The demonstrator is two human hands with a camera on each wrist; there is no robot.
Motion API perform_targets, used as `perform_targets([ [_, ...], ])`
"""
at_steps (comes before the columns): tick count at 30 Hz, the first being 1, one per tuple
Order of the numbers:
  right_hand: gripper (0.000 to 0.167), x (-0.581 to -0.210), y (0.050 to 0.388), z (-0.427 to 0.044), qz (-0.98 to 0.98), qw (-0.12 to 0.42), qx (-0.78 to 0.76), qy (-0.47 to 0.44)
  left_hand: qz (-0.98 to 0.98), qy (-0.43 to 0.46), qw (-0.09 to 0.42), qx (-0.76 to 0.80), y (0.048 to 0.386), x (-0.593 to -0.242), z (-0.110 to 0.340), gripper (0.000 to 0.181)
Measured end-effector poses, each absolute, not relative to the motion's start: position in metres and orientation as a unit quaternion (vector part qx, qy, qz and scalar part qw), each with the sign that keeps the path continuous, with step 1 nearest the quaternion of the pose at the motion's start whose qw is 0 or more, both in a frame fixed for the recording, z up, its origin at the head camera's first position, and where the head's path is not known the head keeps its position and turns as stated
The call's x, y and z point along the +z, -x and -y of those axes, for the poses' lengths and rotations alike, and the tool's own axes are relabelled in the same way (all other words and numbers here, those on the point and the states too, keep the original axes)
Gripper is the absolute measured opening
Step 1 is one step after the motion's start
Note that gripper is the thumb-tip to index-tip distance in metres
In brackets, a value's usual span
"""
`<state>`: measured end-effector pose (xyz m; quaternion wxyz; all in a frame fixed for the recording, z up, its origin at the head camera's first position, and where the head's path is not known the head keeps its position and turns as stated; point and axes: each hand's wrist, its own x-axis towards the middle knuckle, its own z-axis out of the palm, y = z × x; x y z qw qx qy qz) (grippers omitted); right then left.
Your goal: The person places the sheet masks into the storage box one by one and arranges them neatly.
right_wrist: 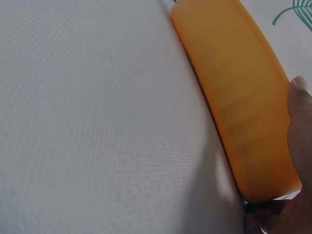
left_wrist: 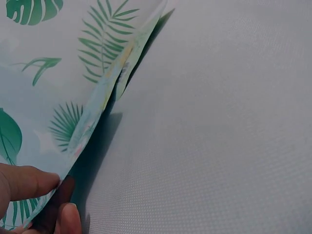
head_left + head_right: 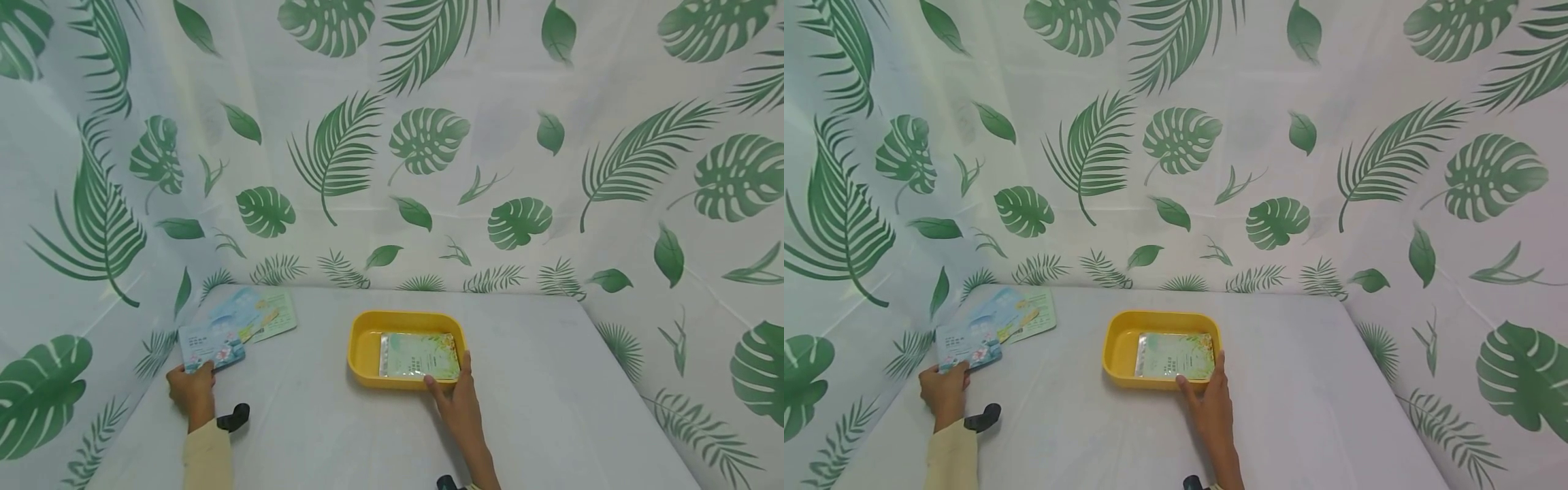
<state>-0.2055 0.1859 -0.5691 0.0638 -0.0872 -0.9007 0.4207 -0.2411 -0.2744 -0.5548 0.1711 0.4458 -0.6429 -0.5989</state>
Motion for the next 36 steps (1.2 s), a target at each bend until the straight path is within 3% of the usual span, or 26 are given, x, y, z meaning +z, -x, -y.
perform_targets([
  [9,0.106,-0.568,0.203,-0.185,0.903,0.072,0.414,0.086,0.636,-0.465,0.171,-0.592,0.238,-0.551,0.269,0.063],
  [22,0.106,-0.568,0.205,-0.186,0.902,0.066,0.418,0.083,0.596,-0.425,0.238,-0.638,0.238,-0.555,0.263,0.051],
  [30,0.107,-0.569,0.205,-0.186,0.900,0.066,0.424,0.077,0.626,-0.358,0.199,-0.663,0.240,-0.550,0.250,0.049],
  [36,0.106,-0.568,0.204,-0.186,0.901,0.068,0.422,0.077,0.671,-0.272,0.142,-0.676,0.251,-0.538,0.232,0.044],
])
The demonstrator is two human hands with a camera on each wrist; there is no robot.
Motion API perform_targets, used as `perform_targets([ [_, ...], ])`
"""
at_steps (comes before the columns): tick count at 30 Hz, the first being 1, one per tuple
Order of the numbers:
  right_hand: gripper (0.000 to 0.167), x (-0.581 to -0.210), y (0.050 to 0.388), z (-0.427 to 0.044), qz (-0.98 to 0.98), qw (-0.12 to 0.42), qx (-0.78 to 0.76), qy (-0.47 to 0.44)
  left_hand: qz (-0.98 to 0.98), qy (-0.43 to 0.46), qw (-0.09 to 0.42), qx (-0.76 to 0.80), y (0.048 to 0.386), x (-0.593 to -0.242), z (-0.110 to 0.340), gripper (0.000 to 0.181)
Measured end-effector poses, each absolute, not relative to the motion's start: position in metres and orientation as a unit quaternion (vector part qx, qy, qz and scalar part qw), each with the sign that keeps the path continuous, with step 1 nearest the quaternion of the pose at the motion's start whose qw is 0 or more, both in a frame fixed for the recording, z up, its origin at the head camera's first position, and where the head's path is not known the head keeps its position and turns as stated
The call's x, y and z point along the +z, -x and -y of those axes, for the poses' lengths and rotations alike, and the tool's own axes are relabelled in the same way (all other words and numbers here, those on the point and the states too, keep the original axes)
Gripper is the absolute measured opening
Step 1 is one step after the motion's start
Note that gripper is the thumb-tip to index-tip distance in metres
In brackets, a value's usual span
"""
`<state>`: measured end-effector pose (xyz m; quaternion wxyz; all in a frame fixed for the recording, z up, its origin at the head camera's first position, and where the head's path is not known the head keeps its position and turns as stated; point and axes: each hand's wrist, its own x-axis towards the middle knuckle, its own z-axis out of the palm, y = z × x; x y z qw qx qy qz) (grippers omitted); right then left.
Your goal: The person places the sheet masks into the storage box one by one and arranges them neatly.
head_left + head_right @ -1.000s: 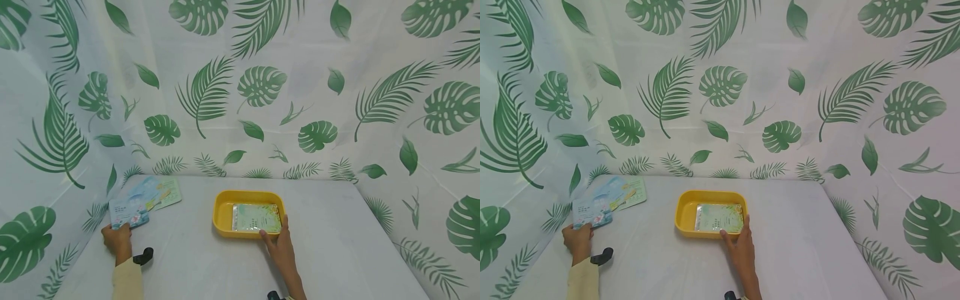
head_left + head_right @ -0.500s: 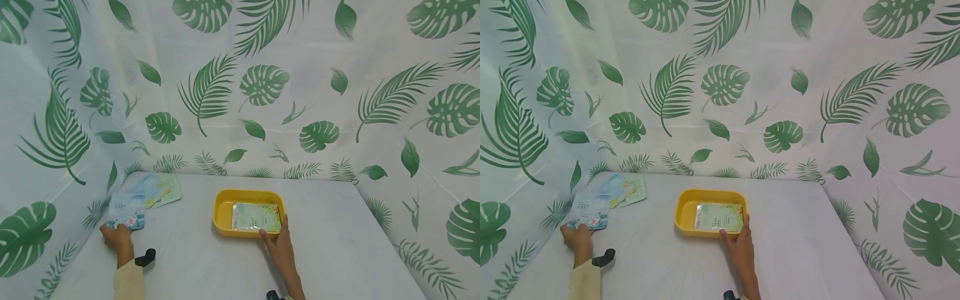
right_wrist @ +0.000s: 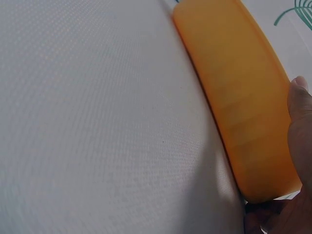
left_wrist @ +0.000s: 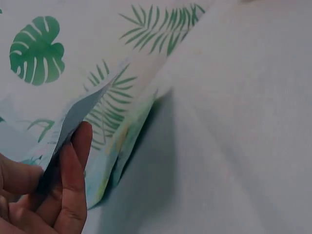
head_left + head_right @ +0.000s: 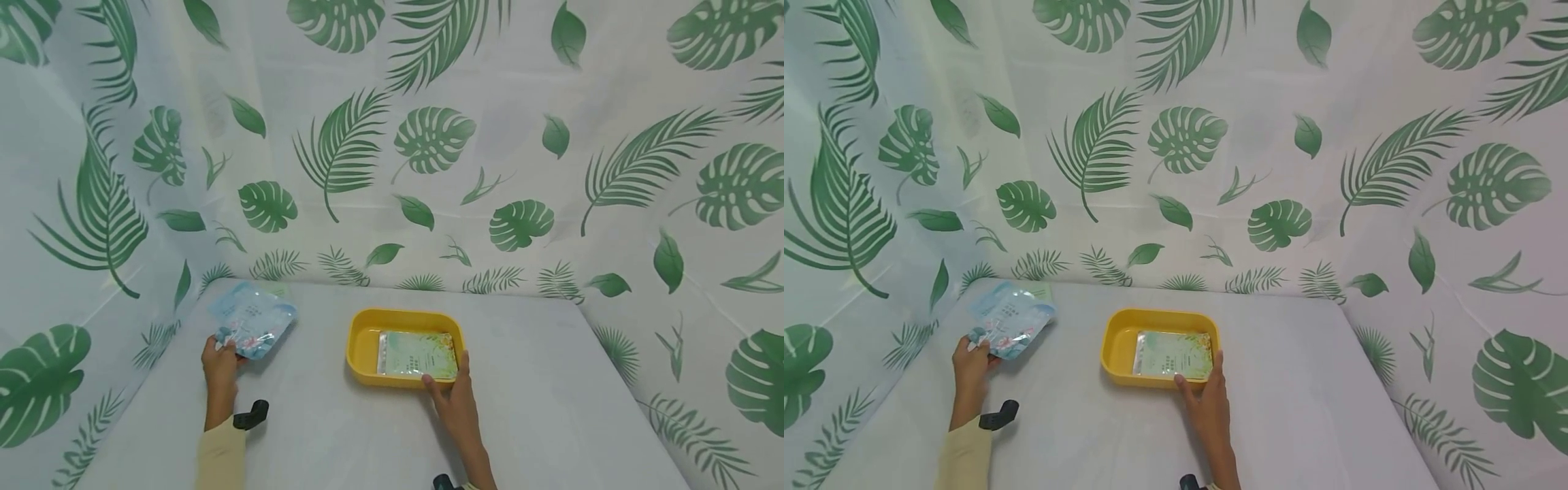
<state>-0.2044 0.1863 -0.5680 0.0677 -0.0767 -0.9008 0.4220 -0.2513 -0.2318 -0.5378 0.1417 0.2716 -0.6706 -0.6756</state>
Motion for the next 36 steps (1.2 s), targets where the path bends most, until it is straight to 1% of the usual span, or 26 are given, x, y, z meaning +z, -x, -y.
perform_targets([
  [3,0.105,-0.566,0.204,-0.186,0.900,0.069,0.424,0.076,0.705,-0.214,0.091,-0.670,0.259,-0.528,0.221,0.041],
  [8,0.104,-0.564,0.204,-0.185,0.899,0.067,0.425,0.077,0.728,-0.126,0.003,-0.674,0.271,-0.513,0.197,0.042],
  [10,0.104,-0.565,0.205,-0.185,0.899,0.072,0.425,0.078,0.733,-0.104,-0.021,-0.672,0.276,-0.508,0.184,0.043],
  [13,0.104,-0.566,0.206,-0.186,0.898,0.076,0.426,0.079,0.748,-0.078,-0.041,-0.658,0.282,-0.503,0.164,0.046],
  [19,0.105,-0.568,0.206,-0.187,0.897,0.079,0.428,0.077,0.768,-0.047,-0.061,-0.636,0.292,-0.501,0.131,0.042],
  [25,0.105,-0.568,0.205,-0.186,0.898,0.090,0.422,0.079,0.780,-0.017,-0.078,-0.620,0.297,-0.500,0.111,0.041],
  [36,0.105,-0.566,0.203,-0.187,0.902,0.084,0.417,0.077,0.824,0.011,-0.077,-0.561,0.294,-0.512,0.088,0.043],
])
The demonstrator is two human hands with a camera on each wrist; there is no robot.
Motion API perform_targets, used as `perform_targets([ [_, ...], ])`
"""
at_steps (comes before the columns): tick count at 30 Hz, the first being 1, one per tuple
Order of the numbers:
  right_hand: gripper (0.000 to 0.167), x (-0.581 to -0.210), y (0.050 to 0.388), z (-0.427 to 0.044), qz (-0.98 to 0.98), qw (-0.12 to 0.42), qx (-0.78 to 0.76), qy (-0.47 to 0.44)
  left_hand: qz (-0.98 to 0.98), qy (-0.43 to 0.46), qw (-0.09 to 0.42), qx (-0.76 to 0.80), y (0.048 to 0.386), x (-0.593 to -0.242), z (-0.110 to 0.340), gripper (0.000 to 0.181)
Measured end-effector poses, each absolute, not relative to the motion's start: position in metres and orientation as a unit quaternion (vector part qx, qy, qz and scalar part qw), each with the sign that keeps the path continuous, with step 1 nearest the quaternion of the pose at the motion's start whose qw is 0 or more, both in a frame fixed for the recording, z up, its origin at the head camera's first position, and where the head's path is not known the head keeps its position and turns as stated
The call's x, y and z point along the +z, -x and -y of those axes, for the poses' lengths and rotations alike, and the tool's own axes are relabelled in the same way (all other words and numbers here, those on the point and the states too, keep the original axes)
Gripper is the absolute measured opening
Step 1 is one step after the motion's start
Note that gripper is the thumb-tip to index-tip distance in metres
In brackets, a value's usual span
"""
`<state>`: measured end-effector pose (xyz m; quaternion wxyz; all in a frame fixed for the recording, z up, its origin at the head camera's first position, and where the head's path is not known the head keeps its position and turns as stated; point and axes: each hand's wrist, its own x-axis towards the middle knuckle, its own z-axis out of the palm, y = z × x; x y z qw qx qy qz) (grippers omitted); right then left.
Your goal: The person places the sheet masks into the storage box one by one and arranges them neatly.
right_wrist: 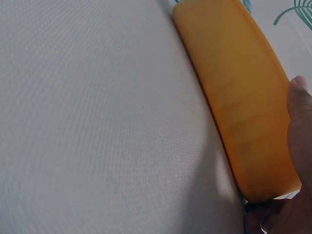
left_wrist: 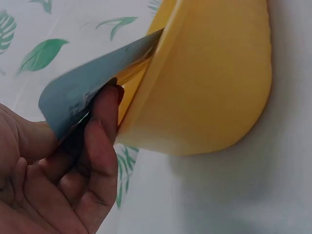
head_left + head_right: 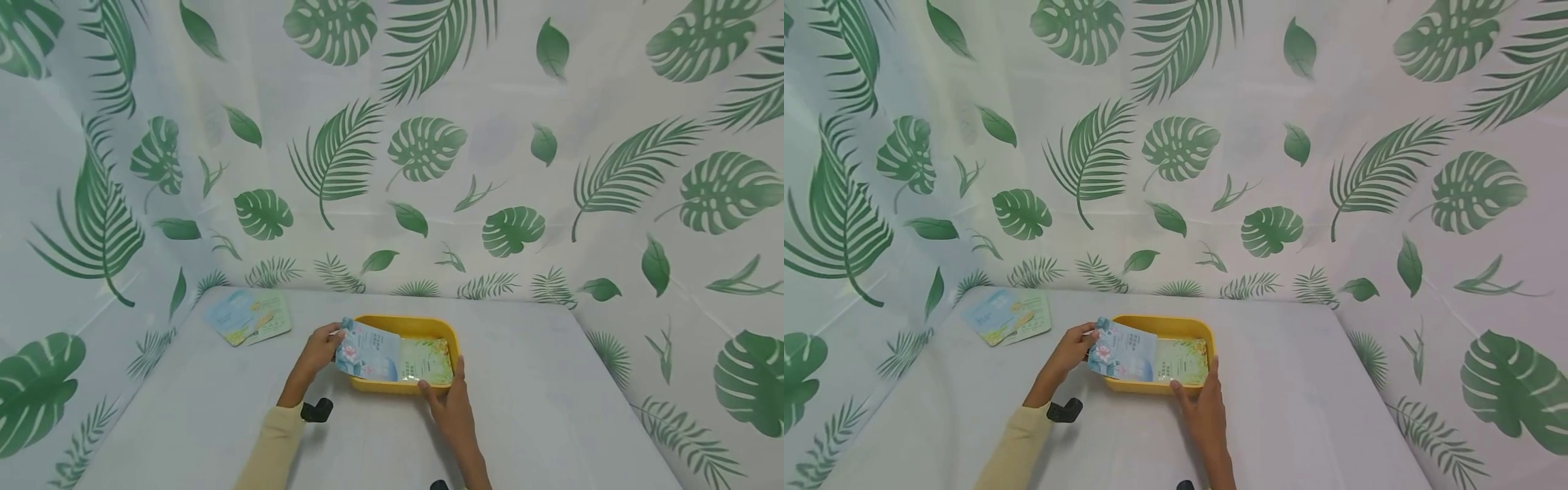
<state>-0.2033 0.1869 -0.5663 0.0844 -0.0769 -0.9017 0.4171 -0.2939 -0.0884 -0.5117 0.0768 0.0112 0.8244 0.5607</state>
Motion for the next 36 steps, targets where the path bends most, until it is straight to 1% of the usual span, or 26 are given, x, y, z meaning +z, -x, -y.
perform_targets([
  [8,0.104,-0.565,0.204,-0.187,0.905,0.089,0.411,0.068,-0.871,-0.047,0.038,0.488,0.292,-0.505,0.076,0.042],
  [17,0.105,-0.565,0.206,-0.188,0.906,0.080,0.411,0.068,-0.895,-0.067,0.026,0.440,0.285,-0.498,0.066,0.046],
  [24,0.105,-0.564,0.204,-0.188,0.909,0.083,0.404,0.065,-0.900,-0.048,0.042,0.431,0.278,-0.495,0.058,0.051],
  [30,0.104,-0.565,0.204,-0.187,0.907,0.081,0.408,0.070,-0.895,-0.059,0.048,0.440,0.278,-0.495,0.057,0.042],
  [36,0.104,-0.566,0.203,-0.187,0.907,0.079,0.408,0.071,-0.879,-0.063,0.085,0.465,0.278,-0.499,0.053,0.037],
])
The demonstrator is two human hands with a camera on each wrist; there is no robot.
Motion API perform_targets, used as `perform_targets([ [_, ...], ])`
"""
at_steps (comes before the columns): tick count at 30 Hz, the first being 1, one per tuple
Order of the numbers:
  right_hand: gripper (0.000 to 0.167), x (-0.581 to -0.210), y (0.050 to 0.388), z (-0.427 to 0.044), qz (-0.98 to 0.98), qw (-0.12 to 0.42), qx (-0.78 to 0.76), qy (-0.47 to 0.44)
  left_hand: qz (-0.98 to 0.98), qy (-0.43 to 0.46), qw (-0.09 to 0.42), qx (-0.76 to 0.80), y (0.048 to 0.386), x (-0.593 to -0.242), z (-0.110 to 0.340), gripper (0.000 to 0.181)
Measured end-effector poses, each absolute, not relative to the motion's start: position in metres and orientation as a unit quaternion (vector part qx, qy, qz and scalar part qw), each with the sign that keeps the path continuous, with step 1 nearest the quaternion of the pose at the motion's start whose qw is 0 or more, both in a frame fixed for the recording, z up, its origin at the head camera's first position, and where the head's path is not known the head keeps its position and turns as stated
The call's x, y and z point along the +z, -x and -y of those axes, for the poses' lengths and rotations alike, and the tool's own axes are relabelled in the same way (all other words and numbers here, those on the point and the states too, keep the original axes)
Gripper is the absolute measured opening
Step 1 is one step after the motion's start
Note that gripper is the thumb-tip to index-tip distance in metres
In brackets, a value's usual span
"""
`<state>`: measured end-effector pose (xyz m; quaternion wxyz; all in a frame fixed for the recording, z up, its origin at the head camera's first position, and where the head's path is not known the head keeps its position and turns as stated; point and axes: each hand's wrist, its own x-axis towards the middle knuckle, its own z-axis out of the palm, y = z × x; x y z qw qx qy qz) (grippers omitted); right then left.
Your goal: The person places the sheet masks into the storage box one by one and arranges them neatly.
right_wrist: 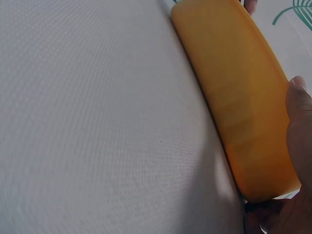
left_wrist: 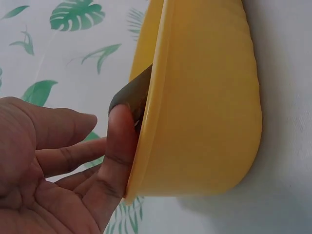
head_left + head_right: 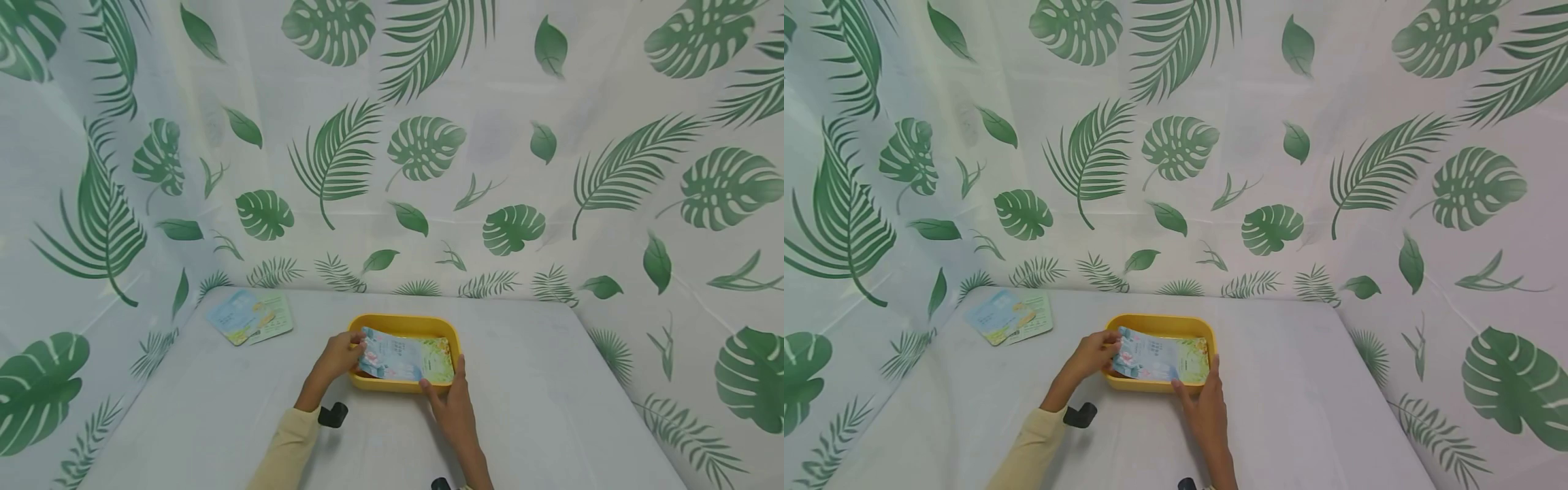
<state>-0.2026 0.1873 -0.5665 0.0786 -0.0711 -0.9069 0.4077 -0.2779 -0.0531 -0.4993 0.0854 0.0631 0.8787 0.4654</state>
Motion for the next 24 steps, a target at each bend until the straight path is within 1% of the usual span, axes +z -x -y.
perform_targets([
  [5,0.104,-0.570,0.202,-0.188,0.904,0.081,0.414,0.070,-0.872,-0.080,0.102,0.473,0.279,-0.503,0.048,0.033],
  [11,0.104,-0.572,0.204,-0.189,0.902,0.080,0.418,0.069,-0.872,-0.109,0.127,0.460,0.281,-0.505,0.043,0.033],
  [19,0.105,-0.571,0.204,-0.189,0.901,0.081,0.421,0.068,-0.872,-0.162,0.134,0.442,0.286,-0.507,0.042,0.035],
  [24,0.105,-0.572,0.205,-0.189,0.902,0.081,0.419,0.070,-0.869,-0.191,0.148,0.431,0.286,-0.503,0.040,0.035],
])
